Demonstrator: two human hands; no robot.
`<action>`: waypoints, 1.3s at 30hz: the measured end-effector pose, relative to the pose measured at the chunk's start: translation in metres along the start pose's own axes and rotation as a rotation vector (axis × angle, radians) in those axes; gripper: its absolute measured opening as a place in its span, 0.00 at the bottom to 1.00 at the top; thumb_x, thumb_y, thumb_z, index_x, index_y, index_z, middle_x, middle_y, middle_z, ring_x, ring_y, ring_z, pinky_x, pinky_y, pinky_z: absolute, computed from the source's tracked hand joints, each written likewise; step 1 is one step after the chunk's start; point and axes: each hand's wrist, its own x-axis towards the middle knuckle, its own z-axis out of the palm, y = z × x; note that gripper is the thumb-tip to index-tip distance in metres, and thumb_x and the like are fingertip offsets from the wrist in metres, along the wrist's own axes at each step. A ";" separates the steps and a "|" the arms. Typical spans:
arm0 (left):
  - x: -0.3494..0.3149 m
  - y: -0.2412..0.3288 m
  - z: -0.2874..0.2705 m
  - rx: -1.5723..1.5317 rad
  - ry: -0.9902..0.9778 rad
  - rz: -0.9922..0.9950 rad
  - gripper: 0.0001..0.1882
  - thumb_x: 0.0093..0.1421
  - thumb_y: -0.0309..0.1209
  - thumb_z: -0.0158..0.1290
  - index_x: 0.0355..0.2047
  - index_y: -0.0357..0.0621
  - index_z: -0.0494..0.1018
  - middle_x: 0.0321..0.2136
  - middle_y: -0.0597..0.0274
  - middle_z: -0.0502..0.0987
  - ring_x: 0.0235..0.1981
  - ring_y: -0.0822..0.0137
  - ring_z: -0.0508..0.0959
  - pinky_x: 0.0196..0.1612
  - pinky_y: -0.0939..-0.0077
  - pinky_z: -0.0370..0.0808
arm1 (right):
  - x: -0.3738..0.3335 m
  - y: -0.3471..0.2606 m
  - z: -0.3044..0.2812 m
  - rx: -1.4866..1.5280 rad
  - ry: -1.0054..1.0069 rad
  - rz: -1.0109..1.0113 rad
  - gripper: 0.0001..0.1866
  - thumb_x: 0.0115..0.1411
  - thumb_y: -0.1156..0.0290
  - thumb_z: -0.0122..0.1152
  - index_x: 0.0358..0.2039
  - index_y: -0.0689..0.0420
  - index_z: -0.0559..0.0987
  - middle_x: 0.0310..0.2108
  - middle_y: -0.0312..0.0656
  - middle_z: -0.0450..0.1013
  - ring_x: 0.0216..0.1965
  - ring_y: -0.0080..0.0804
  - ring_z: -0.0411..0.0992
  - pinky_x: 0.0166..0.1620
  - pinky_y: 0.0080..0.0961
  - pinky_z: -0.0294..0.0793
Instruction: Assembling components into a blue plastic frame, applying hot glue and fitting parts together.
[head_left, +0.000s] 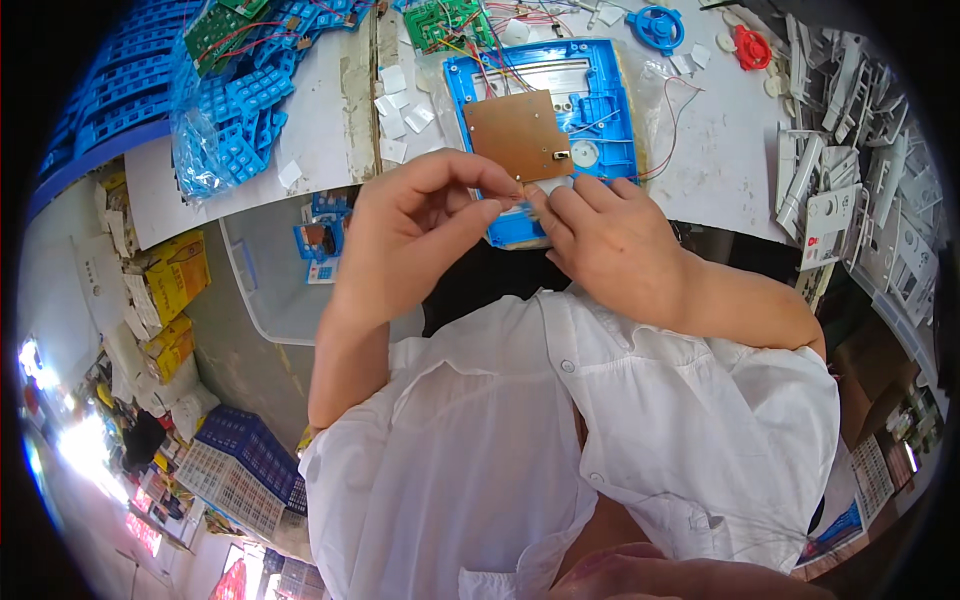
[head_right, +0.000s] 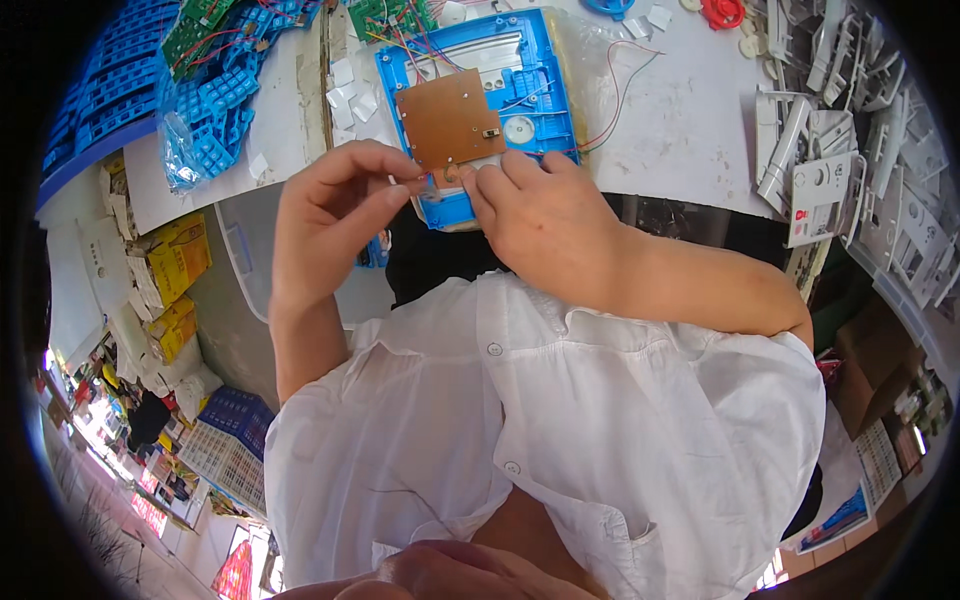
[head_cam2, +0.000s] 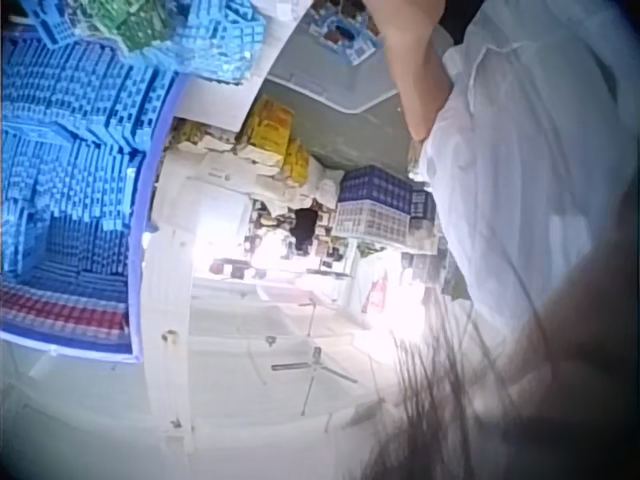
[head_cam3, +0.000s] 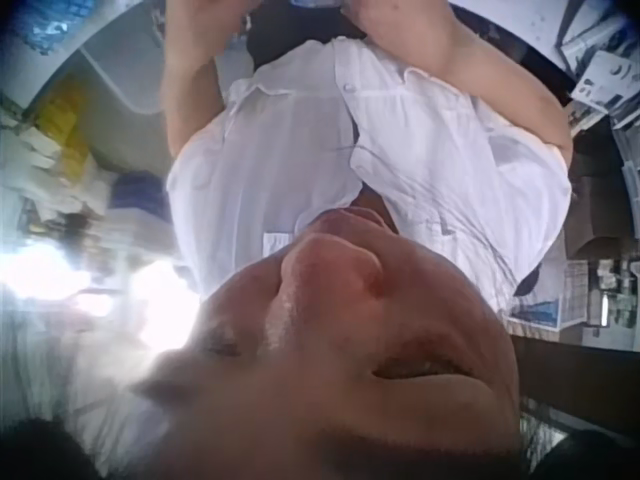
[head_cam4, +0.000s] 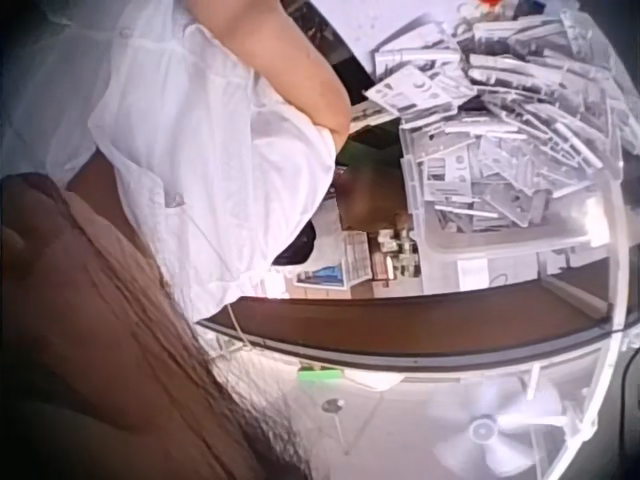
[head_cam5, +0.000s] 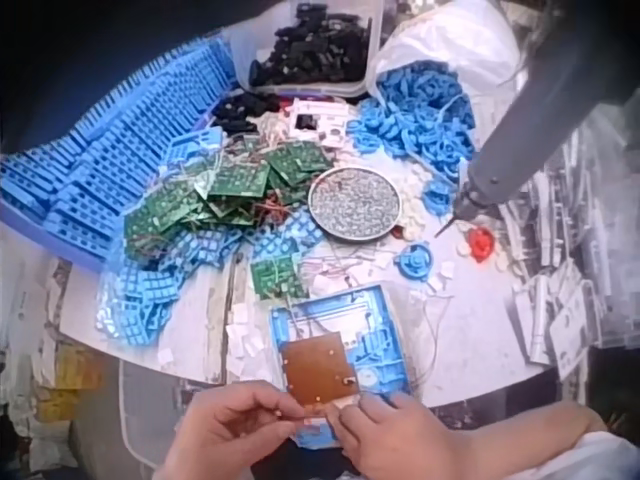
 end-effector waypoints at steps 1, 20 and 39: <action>0.001 -0.002 0.002 0.042 -0.014 0.014 0.12 0.62 0.15 0.56 0.46 0.32 0.78 0.37 0.66 0.79 0.32 0.82 0.72 0.37 0.88 0.68 | 0.000 0.000 0.000 -0.010 0.002 -0.008 0.21 0.53 0.72 0.60 0.48 0.65 0.81 0.36 0.37 0.73 0.39 0.31 0.71 0.36 0.28 0.68; 0.005 -0.013 0.033 0.730 -0.005 0.347 0.08 0.58 0.20 0.61 0.38 0.40 0.81 0.36 0.61 0.81 0.24 0.72 0.77 0.26 0.78 0.71 | -0.007 -0.006 0.012 -0.007 0.038 0.053 0.13 0.58 0.71 0.60 0.42 0.62 0.82 0.38 0.36 0.73 0.43 0.33 0.69 0.37 0.32 0.65; -0.025 -0.044 0.018 0.723 0.165 0.490 0.09 0.55 0.15 0.64 0.36 0.38 0.80 0.34 0.57 0.83 0.32 0.66 0.81 0.30 0.78 0.74 | -0.005 0.000 0.016 0.017 0.116 0.043 0.28 0.56 0.65 0.62 0.59 0.55 0.77 0.35 0.33 0.73 0.40 0.31 0.72 0.39 0.30 0.66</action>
